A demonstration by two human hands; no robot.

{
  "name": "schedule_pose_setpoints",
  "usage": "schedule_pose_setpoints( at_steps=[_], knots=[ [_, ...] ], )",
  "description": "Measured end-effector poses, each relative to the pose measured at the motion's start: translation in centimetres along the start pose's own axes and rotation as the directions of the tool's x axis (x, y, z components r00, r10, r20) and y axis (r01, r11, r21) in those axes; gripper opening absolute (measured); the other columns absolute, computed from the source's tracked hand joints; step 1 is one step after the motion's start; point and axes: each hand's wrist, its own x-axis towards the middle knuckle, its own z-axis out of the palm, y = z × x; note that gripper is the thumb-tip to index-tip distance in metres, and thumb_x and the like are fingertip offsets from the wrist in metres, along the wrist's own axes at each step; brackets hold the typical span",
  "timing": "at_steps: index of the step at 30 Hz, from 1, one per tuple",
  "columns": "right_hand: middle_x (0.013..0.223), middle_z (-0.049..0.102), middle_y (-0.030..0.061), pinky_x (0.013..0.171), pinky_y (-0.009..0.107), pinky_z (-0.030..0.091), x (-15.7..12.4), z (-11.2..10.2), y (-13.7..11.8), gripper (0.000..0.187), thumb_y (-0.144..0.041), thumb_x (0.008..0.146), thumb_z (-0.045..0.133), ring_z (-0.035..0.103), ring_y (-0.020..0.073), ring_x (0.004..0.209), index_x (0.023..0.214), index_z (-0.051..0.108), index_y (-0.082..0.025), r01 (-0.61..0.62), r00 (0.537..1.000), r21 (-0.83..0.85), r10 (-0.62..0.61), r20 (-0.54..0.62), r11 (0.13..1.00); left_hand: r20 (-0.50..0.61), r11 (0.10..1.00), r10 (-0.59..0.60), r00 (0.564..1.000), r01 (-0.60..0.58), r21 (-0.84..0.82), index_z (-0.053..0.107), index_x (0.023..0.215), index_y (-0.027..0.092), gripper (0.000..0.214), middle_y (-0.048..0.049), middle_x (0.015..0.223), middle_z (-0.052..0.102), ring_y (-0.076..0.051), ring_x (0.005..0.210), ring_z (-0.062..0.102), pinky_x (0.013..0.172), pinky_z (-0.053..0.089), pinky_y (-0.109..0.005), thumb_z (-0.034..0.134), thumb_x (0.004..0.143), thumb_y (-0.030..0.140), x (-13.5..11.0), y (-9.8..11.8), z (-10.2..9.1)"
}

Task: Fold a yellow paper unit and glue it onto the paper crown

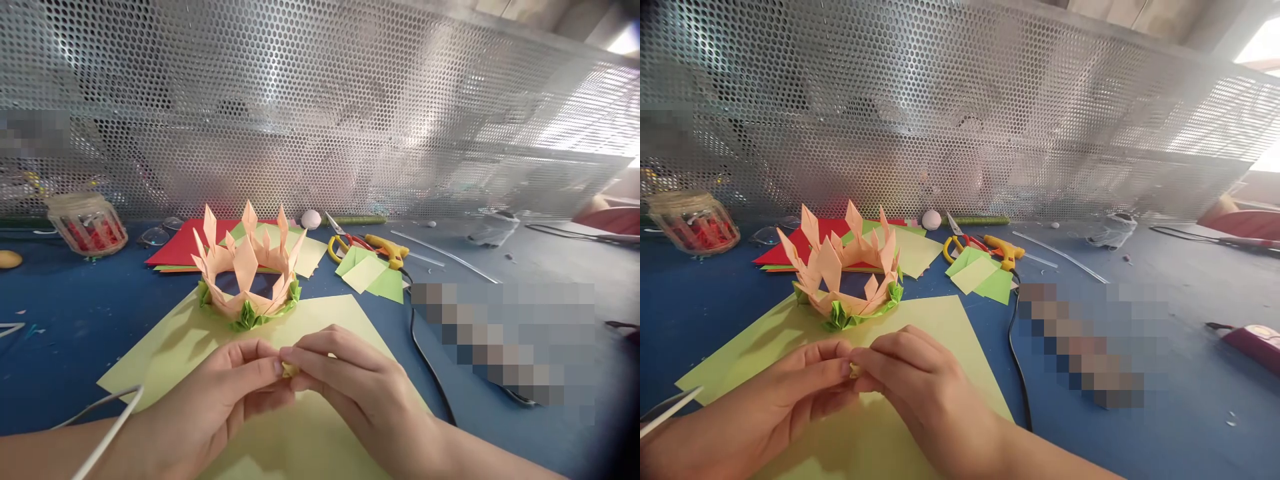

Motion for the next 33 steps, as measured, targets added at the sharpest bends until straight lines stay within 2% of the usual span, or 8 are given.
schedule_pose_setpoints(
  at_steps=[5, 12, 17, 22, 26, 29, 31, 33],
  knots=[
    [0.099, 0.068, 0.0086, 0.079, 0.028, 0.056, -0.2, 0.1, -0.1, 0.036, -0.016, 0.105, 0.041, 0.063, 0.0180, 0.085, 0.139, 0.053, -0.025, 0.038, 0.999, -0.013, -0.037, 0.027, 0.999, -0.009, 0.996, -0.046, 0.999, 0.046, -0.073, 0.077, 0.074, 0.023, 0.034, 0.0044, 0.078, 0.077, -0.013, 0.083, 0.073, 0.077, 0.060, -0.016, 0.097, 0.051, 0.038, -0.6, 0.7, 0.6],
    [0.096, 0.068, 0.0123, 0.079, 0.024, 0.057, 0.0, 0.1, -0.2, 0.027, -0.014, 0.103, 0.047, 0.064, 0.0180, 0.084, 0.122, 0.064, -0.010, 0.022, 1.000, -0.065, -0.020, 0.021, 0.998, -0.033, 0.996, -0.042, 0.999, 0.040, -0.074, 0.080, 0.078, 0.023, 0.034, 0.0014, 0.081, 0.079, -0.013, 0.080, 0.071, 0.074, 0.058, -0.017, 0.098, 0.051, 0.033, -0.4, 1.4, 1.2],
    [0.094, 0.068, 0.0121, 0.078, 0.021, 0.058, 0.4, 0.1, -0.4, 0.027, -0.020, 0.103, 0.048, 0.068, 0.0163, 0.084, 0.114, 0.071, -0.010, -0.058, 0.998, -0.088, 0.057, -0.014, 0.994, 0.044, 0.999, -0.028, 0.999, 0.029, -0.018, 0.081, 0.086, 0.021, 0.037, -0.0017, 0.097, 0.080, -0.019, 0.106, 0.068, 0.094, 0.051, -0.022, 0.096, 0.056, 0.037, -0.2, 1.5, 0.9],
    [0.090, 0.067, 0.0102, 0.072, 0.020, 0.059, 0.4, 0.6, -0.6, 0.037, -0.032, 0.106, 0.042, 0.069, 0.0147, 0.081, 0.106, 0.075, -0.014, -0.069, 0.997, -0.108, 0.066, -0.034, 0.992, -0.008, 0.992, -0.083, 0.997, 0.083, 0.095, 0.080, 0.081, 0.024, 0.039, -0.0019, 0.087, 0.081, -0.022, 0.094, 0.071, 0.082, 0.052, -0.028, 0.096, 0.052, 0.044, -0.3, 1.1, 0.5],
    [0.084, 0.068, 0.0062, 0.068, 0.023, 0.060, 1.3, -0.3, 0.0, 0.057, -0.066, 0.094, 0.047, 0.068, 0.0148, 0.074, 0.104, 0.075, -0.017, -0.147, 0.988, -0.154, 0.137, -0.074, 0.977, -0.037, 0.995, -0.073, 0.997, 0.076, 0.065, 0.078, 0.073, 0.024, 0.035, 0.0011, 0.076, 0.079, -0.018, 0.079, 0.071, 0.076, 0.052, -0.027, 0.098, 0.049, 0.041, -0.1, 1.1, 0.4],
    [0.086, 0.070, 0.0047, 0.071, 0.031, 0.059, 3.5, -3.7, 2.8, 0.053, -0.064, 0.096, 0.046, 0.068, 0.0169, 0.076, 0.095, 0.072, -0.018, -0.405, 0.911, -0.254, 0.363, -0.198, 0.878, -0.095, 0.998, -0.042, 0.995, 0.045, 0.032, 0.077, 0.067, 0.023, 0.039, 0.0027, 0.073, 0.077, -0.015, 0.079, 0.069, 0.079, 0.051, -0.023, 0.100, 0.040, 0.037, 0.1, 1.2, 0.5],
    [0.104, 0.070, 0.0055, 0.077, 0.038, 0.058, 5.1, -6.9, 5.9, 0.027, -0.041, 0.099, 0.058, 0.069, 0.0186, 0.086, 0.108, 0.066, -0.017, -0.628, 0.776, -0.324, 0.543, -0.320, 0.707, -0.131, 0.999, -0.032, 0.991, 0.034, 0.012, 0.076, 0.067, 0.022, 0.041, 0.0029, 0.073, 0.077, -0.014, 0.079, 0.069, 0.080, 0.050, -0.022, 0.101, 0.036, 0.034, 0.1, 1.1, 0.5],
    [0.122, 0.065, 0.0079, 0.084, 0.041, 0.057, 6.4, -10.0, 9.3, 0.024, -0.032, 0.098, 0.061, 0.067, 0.0221, 0.099, 0.118, 0.064, -0.019, -0.788, 0.615, -0.344, 0.674, -0.409, 0.511, -0.139, 0.999, -0.036, 0.990, 0.035, -0.011, 0.077, 0.067, 0.021, 0.043, 0.0028, 0.072, 0.076, -0.014, 0.077, 0.069, 0.079, 0.051, -0.021, 0.101, 0.034, 0.034, 0.1, 1.0, 0.4]
  ],
)
